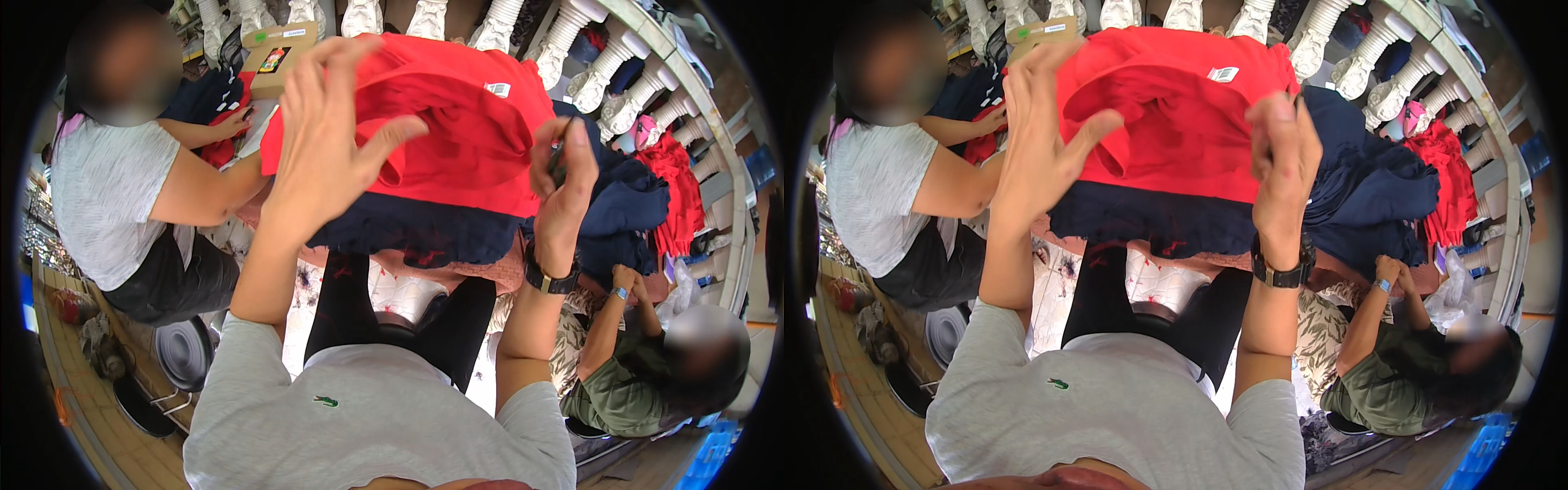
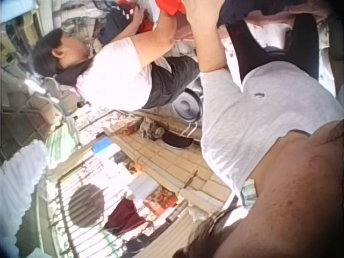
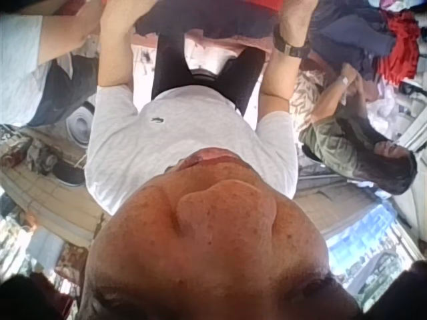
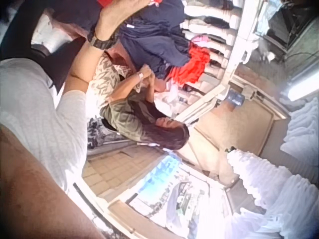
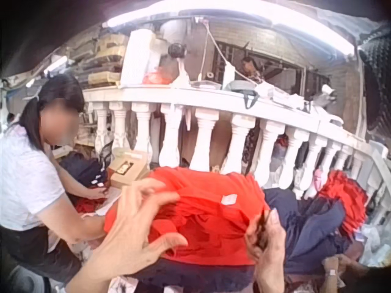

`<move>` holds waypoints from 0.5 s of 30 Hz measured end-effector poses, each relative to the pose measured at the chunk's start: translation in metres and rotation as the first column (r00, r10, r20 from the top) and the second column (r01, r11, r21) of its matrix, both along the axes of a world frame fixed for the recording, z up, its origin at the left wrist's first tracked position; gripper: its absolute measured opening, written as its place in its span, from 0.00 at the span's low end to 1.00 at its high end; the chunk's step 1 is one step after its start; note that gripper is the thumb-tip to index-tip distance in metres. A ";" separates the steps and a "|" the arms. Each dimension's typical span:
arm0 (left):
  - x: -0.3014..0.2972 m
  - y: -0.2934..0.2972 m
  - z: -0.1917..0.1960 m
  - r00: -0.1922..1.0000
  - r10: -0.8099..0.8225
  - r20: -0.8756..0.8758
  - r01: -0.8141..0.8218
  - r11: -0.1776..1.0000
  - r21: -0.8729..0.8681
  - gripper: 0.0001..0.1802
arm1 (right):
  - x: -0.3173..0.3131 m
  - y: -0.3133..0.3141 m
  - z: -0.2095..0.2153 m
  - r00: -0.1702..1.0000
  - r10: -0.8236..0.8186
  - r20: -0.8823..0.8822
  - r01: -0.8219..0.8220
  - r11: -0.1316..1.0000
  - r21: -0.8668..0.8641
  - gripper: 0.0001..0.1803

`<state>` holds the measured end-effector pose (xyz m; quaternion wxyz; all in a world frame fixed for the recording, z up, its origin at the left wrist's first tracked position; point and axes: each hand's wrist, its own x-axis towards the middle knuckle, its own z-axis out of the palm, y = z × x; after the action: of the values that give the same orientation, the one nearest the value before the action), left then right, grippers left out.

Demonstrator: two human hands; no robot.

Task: The person uses small scissors to trim loose threads from a red t-shirt held in their hands. They repeatedly adjust the fabric to access different areas and continue trimming throughout the clip.

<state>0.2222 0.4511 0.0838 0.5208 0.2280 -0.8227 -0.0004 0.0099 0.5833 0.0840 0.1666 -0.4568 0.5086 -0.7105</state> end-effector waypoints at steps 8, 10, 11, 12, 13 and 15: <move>-0.025 -0.039 0.036 0.932 -0.290 -0.217 0.327 0.931 0.161 0.17 | 0.001 -0.094 0.032 0.742 -0.250 -0.622 0.155 0.967 -0.203 0.08; -0.017 -0.034 0.046 0.977 -0.200 -0.076 0.212 0.950 0.228 0.08 | -0.015 -0.090 0.059 0.744 -0.364 -0.561 0.208 0.923 -0.323 0.08; -0.011 -0.043 0.043 0.982 -0.187 0.013 0.183 0.973 0.143 0.07 | -0.015 -0.086 0.072 0.793 -0.359 -0.492 0.211 0.920 -0.330 0.08; -0.011 -0.052 0.039 0.979 -0.177 0.097 0.172 0.983 0.057 0.06 | -0.018 -0.082 0.082 0.830 -0.359 -0.426 0.224 0.915 -0.334 0.07; -0.020 -0.058 0.039 0.966 -0.250 -0.064 0.254 0.965 0.066 0.07 | -0.027 -0.083 0.087 0.771 -0.414 -0.484 0.248 0.895 -0.370 0.09; -0.031 -0.035 0.034 0.938 -0.324 -0.121 0.346 0.893 0.288 0.25 | -0.033 -0.084 0.096 0.720 -0.480 -0.501 0.318 0.870 -0.377 0.11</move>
<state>0.1910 0.4163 0.1176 0.5000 0.1602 -0.8208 -0.2251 -0.0232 0.4994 0.1796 -0.2173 -0.5472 0.5219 -0.6172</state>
